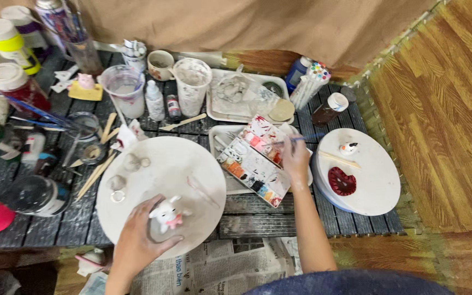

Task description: The person paints a small white ceramic figurine with pink and red details using a fine brush. They repeatedly dip the brush into a water container and a paint palette, then apply paint to the figurine's face and body while holding it on a rotating stand.

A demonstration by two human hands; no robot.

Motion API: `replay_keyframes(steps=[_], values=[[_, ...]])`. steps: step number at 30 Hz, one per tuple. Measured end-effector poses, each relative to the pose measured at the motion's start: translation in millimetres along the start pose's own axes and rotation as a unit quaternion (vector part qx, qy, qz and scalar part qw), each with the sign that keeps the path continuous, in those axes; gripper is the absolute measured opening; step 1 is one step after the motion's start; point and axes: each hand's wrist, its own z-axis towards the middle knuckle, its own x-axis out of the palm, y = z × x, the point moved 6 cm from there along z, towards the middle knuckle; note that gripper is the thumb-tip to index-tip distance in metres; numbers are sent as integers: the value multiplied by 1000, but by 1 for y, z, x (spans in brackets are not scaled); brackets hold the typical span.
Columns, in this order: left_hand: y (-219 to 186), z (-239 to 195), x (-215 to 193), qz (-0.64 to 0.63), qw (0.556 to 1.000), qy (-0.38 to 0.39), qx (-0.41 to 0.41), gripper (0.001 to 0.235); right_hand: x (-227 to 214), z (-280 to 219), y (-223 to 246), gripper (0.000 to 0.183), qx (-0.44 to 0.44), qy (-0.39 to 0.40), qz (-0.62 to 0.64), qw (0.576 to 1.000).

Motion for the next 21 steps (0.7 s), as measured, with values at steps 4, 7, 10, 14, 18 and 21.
replay_keyframes(steps=[4, 7, 10, 14, 18, 21], values=[[0, 0, 2, 7, 1000, -22, 6, 95, 18, 16, 11, 15, -90, 52, -81, 991], [2, 4, 7, 22, 1000, -16, -2, 94, 14, 19, 6, 16, -45, 50, -108, 992], [4, 8, 8, 20, 1000, -7, 6, 94, 5, 17, -1, 18, 32, 25, -38, 998], [10, 9, 11, 32, 999, 4, -5, 95, 4, 20, 8, 20, -28, -6, -129, 991], [14, 7, 13, 44, 999, -4, -30, 97, 4, 25, 0, 22, 26, -16, -54, 998], [15, 7, 13, 53, 998, -2, -31, 96, 6, 26, 5, 22, -27, -18, -60, 998]])
